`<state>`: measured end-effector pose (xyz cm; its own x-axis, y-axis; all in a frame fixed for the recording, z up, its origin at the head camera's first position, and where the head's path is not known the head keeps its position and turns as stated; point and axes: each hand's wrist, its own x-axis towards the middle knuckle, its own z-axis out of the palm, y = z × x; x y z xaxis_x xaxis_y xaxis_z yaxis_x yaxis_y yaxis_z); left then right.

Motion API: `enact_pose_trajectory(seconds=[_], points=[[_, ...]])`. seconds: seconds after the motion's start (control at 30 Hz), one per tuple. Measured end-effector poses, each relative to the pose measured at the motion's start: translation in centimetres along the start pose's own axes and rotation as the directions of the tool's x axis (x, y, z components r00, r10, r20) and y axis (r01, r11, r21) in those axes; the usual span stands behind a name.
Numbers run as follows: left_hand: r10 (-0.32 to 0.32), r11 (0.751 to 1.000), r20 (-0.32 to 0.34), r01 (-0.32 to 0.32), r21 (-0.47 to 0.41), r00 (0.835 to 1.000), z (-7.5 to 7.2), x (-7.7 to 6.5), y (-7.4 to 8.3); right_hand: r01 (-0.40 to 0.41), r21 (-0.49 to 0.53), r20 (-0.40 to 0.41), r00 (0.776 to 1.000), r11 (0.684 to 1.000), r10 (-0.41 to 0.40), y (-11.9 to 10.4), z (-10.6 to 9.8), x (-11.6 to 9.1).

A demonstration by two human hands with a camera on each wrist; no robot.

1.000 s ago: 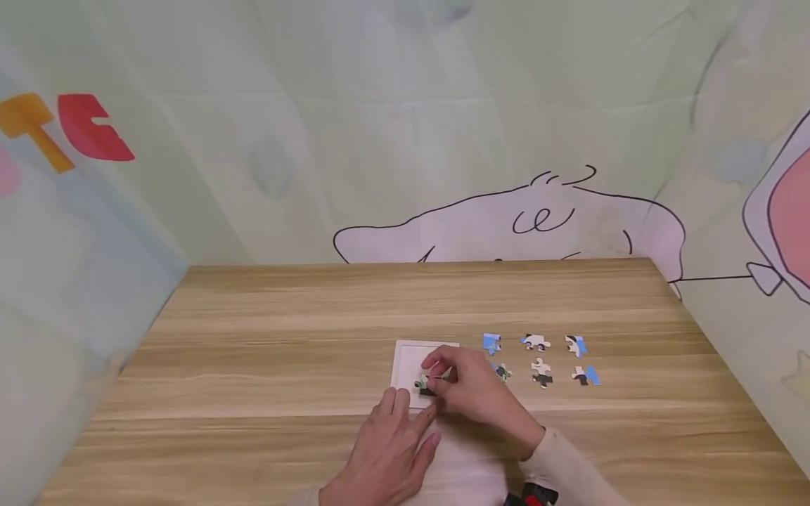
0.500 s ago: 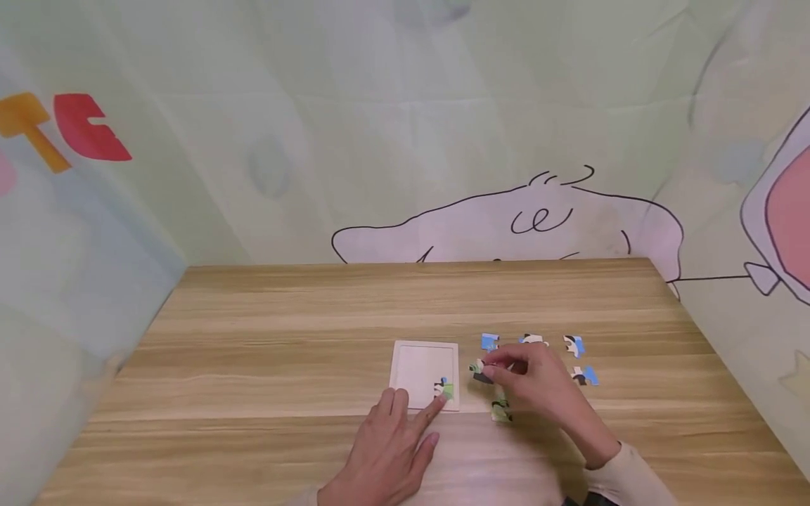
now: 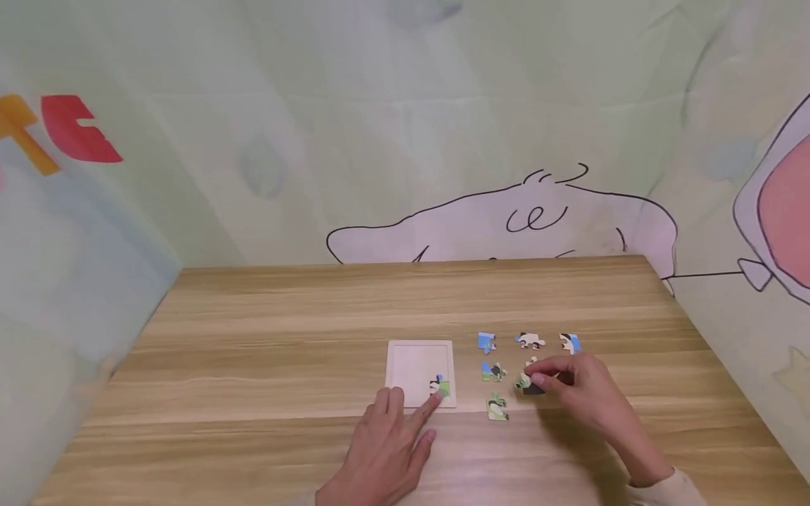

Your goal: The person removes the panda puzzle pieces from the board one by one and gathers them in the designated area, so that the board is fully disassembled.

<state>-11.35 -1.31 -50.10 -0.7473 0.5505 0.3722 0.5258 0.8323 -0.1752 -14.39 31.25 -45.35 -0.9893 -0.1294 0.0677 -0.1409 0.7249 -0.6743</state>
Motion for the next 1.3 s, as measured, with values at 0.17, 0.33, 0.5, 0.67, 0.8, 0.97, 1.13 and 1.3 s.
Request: enact_pose_trajectory(seconds=[0.17, 0.33, 0.5, 0.67, 0.8, 0.97, 1.13, 1.3], points=[[0.004, 1.0, -0.021, -0.005, -0.024, 1.0, 0.1, 0.1, -0.1, -0.08, 0.03, 0.049, 0.996, 0.996, 0.079, 0.6, -0.2, -0.8], [0.009, 1.0, -0.019, -0.009, -0.024, 1.0, 0.2, 0.0, -0.1, -0.086, 0.04, 0.056, 0.995, 0.995, 0.084, 1.6, -0.3, -1.6], [0.008, 1.0, -0.028, -0.008, -0.01, 1.0, 0.2, -0.1, 0.0, -0.074, 0.058, 0.071, 0.995, 0.996, 0.07, 2.5, -0.3, -2.2], [0.011, 1.0, -0.032, -0.012, -0.014, 0.999, 0.2, -0.1, -0.1, -0.077, 0.033, 0.094, 0.993, 0.997, 0.073, 2.9, 0.0, -2.3], [0.016, 1.0, -0.034, -0.017, -0.02, 0.999, 0.1, 0.0, -0.1, -0.066, -0.052, 0.068, 0.995, 0.997, 0.069, 2.8, 0.3, -2.3], [0.02, 1.0, -0.022, -0.02, -0.016, 1.0, 0.1, 0.0, 0.0, -0.031, -0.088, 0.006, 0.999, 0.996, 0.032, 2.9, 0.6, -2.4], [0.02, 1.0, -0.009, -0.02, -0.007, 1.0, 0.1, 0.0, 0.0, 0.013, -0.098, -0.026, 1.0, 0.995, -0.015, 3.0, 0.6, -2.4], [0.018, 1.0, 0.002, -0.018, -0.001, 1.0, -0.1, 0.0, 0.0, -0.001, -0.082, -0.04, 0.999, 0.997, -0.003, 2.1, 0.9, -1.9]])
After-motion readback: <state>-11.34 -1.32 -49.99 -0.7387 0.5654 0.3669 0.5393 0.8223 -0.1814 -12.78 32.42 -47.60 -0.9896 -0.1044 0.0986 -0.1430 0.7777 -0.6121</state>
